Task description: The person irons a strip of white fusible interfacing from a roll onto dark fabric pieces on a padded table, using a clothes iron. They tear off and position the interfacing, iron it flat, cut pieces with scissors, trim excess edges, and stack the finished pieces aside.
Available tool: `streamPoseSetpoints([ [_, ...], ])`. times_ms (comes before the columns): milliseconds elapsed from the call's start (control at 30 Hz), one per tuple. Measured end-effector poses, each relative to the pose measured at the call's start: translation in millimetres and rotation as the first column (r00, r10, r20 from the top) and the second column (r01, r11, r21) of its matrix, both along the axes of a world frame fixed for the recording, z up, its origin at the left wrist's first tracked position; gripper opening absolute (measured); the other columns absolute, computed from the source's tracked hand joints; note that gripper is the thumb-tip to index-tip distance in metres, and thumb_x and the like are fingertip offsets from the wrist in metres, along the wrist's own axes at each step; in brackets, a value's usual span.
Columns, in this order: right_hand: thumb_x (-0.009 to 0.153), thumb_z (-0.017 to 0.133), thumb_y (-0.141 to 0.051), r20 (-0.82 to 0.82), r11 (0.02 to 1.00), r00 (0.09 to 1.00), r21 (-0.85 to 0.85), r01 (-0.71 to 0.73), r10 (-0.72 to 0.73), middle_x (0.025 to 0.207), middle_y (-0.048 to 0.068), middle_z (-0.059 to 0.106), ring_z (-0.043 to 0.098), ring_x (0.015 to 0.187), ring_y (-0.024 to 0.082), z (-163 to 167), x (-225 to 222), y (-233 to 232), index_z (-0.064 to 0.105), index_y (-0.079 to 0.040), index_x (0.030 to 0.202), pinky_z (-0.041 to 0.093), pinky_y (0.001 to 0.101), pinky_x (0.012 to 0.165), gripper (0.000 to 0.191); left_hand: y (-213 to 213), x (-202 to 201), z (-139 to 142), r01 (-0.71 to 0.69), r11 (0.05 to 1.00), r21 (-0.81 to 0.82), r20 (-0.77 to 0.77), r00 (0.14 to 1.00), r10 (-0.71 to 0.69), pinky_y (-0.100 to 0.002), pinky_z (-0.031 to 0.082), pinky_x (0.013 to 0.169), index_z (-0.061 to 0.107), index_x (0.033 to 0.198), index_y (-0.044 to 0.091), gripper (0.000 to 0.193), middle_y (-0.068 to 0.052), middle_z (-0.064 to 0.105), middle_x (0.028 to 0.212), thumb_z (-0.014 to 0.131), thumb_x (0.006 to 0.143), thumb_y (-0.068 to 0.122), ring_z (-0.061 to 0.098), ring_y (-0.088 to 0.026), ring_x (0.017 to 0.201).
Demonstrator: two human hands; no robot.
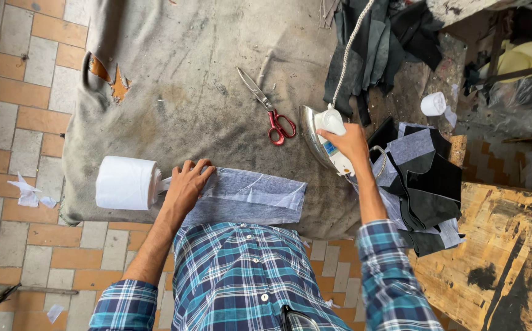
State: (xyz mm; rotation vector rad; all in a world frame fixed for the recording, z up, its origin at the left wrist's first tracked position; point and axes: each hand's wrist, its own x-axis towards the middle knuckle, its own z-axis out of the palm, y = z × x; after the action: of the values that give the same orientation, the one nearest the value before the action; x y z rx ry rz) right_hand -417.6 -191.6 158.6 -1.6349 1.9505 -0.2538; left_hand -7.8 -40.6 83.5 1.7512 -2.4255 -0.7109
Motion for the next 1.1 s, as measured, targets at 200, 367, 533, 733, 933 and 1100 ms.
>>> streamPoseSetpoints([
  [200, 0.071, 0.087, -0.051, -0.139, 0.991, 0.983, -0.04, -0.124, 0.118, 0.08, 0.014, 0.077, 0.078, 0.074, 0.026, 29.2, 34.3, 48.5, 0.081, -0.008, 0.098, 0.058, 0.0378, 0.065, 0.051, 3.8, 3.9, -17.2, -0.007, 0.995, -0.098, -0.004, 1.0, 0.007, -0.048, 0.048, 0.087, 0.06, 0.13, 0.019, 0.057, 0.003, 0.054, 0.137, 0.072, 0.079, -0.005, 0.054, -0.026, 0.117],
  [367, 0.067, 0.084, -0.056, -0.112, 0.933, 0.927, 0.083, -0.352, 0.359, 0.082, 0.01, 0.079, 0.078, 0.074, 0.026, 32.3, 104.6, 82.2, 0.083, -0.014, 0.095, 0.06, 0.0381, 0.069, 0.051, 6.7, 5.2, -30.9, -0.031, 0.988, -0.15, -0.025, 0.999, 0.027, -0.047, 0.048, 0.085, 0.061, 0.13, 0.019, 0.053, 0.002, 0.055, 0.136, 0.067, 0.083, -0.006, 0.055, -0.027, 0.116],
  [533, 0.066, 0.084, -0.056, -0.117, 0.856, 0.858, 0.211, -0.471, 0.501, 0.084, 0.016, 0.077, 0.076, 0.082, 0.034, 17.1, 147.5, 104.8, 0.083, -0.014, 0.092, 0.06, 0.0429, 0.075, 0.05, 4.4, 4.2, -35.4, -0.024, 0.993, -0.117, 0.034, 0.999, 0.029, -0.048, 0.049, 0.086, 0.06, 0.131, 0.02, 0.059, 0.002, 0.052, 0.138, 0.069, 0.078, -0.005, 0.054, -0.027, 0.12],
  [733, 0.07, 0.083, -0.053, -0.109, 0.832, 0.844, 0.274, -0.482, 0.525, 0.085, 0.018, 0.076, 0.074, 0.084, 0.037, 6.0, 119.1, 123.3, 0.082, -0.013, 0.095, 0.059, 0.0436, 0.076, 0.047, 10.9, 0.9, -37.1, -0.056, 0.985, -0.161, 0.059, 0.996, 0.066, -0.052, 0.048, 0.09, 0.059, 0.134, 0.022, 0.062, 0.001, 0.051, 0.137, 0.07, 0.078, -0.004, 0.053, -0.027, 0.12],
  [933, 0.068, 0.083, -0.052, -0.108, 0.871, 0.92, 0.379, -0.313, 0.377, 0.086, 0.017, 0.077, 0.075, 0.083, 0.036, 12.6, 67.4, 135.9, 0.081, -0.014, 0.096, 0.059, 0.044, 0.074, 0.048, 12.2, 2.4, -26.6, -0.059, 0.991, -0.119, 0.031, 0.998, 0.063, -0.052, 0.047, 0.093, 0.06, 0.134, 0.019, 0.06, 0.0, 0.052, 0.139, 0.068, 0.081, -0.007, 0.054, -0.026, 0.119],
  [1100, 0.067, 0.084, -0.048, -0.12, 0.859, 0.894, 0.355, -0.368, 0.433, 0.089, 0.019, 0.076, 0.072, 0.088, 0.039, 18.7, 50.5, 136.9, 0.081, -0.012, 0.098, 0.057, 0.0463, 0.075, 0.048, 9.3, 4.4, -6.6, -0.052, 0.994, -0.095, -0.005, 0.999, 0.052, -0.049, 0.046, 0.094, 0.06, 0.134, 0.018, 0.069, 0.0, 0.052, 0.143, 0.068, 0.072, -0.013, 0.052, -0.028, 0.125],
])
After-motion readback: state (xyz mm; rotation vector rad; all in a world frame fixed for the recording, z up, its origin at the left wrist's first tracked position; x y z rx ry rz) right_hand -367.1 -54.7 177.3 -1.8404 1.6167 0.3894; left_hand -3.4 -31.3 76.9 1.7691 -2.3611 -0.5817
